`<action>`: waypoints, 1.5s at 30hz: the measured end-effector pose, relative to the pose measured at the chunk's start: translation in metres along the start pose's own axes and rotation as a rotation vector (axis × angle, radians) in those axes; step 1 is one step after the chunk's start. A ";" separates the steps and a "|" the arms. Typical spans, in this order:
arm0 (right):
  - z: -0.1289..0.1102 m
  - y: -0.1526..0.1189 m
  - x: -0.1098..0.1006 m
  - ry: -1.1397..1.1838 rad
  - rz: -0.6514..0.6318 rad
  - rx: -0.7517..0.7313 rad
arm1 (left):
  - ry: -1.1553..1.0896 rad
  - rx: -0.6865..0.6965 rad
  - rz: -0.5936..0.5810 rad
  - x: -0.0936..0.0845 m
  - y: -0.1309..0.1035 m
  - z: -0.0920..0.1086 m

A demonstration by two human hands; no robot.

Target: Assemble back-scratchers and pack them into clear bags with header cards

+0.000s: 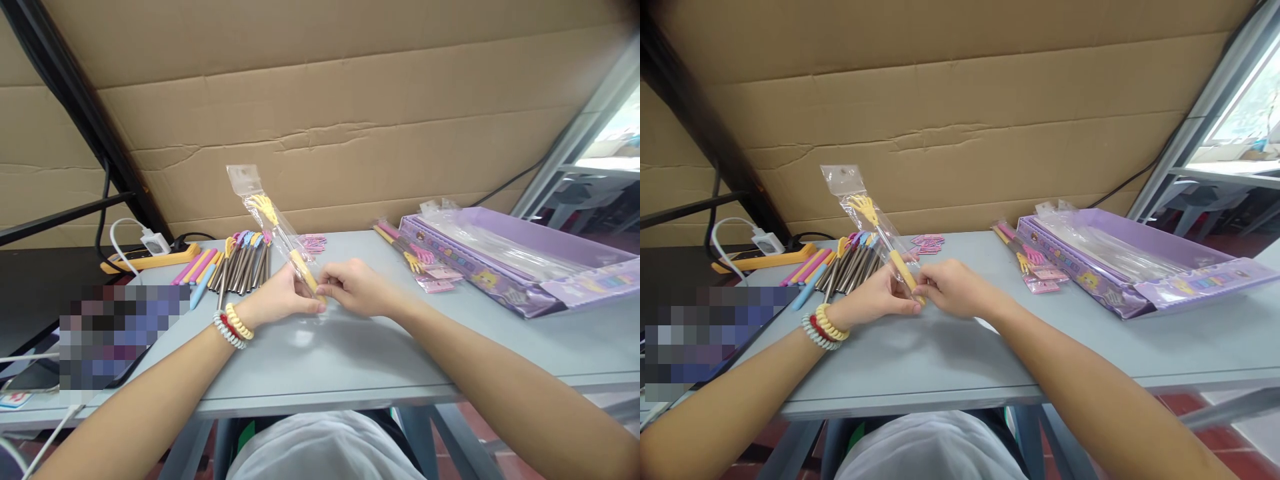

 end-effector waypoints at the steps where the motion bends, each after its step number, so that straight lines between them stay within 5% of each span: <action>1: 0.000 0.000 0.000 -0.004 0.013 -0.001 | 0.006 0.001 0.014 0.000 0.000 0.000; 20: -0.002 -0.001 -0.006 0.035 -0.010 -0.182 | -0.053 0.004 0.042 -0.001 0.001 0.003; 31: 0.001 0.000 -0.003 0.002 -0.003 -0.142 | -0.053 -0.021 -0.034 0.005 0.002 0.003; 45: 0.001 -0.001 -0.006 0.049 -0.025 -0.147 | -0.096 -0.044 0.040 0.000 0.002 0.006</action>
Point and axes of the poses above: each hand's wrist, its own y-axis towards the middle knuckle, its own x-axis out of the palm, z = x × y, the point moved 1 cm from there along y, towards the middle knuckle, and after that the axes turned 1 degree about y, right-handed, at the moved point
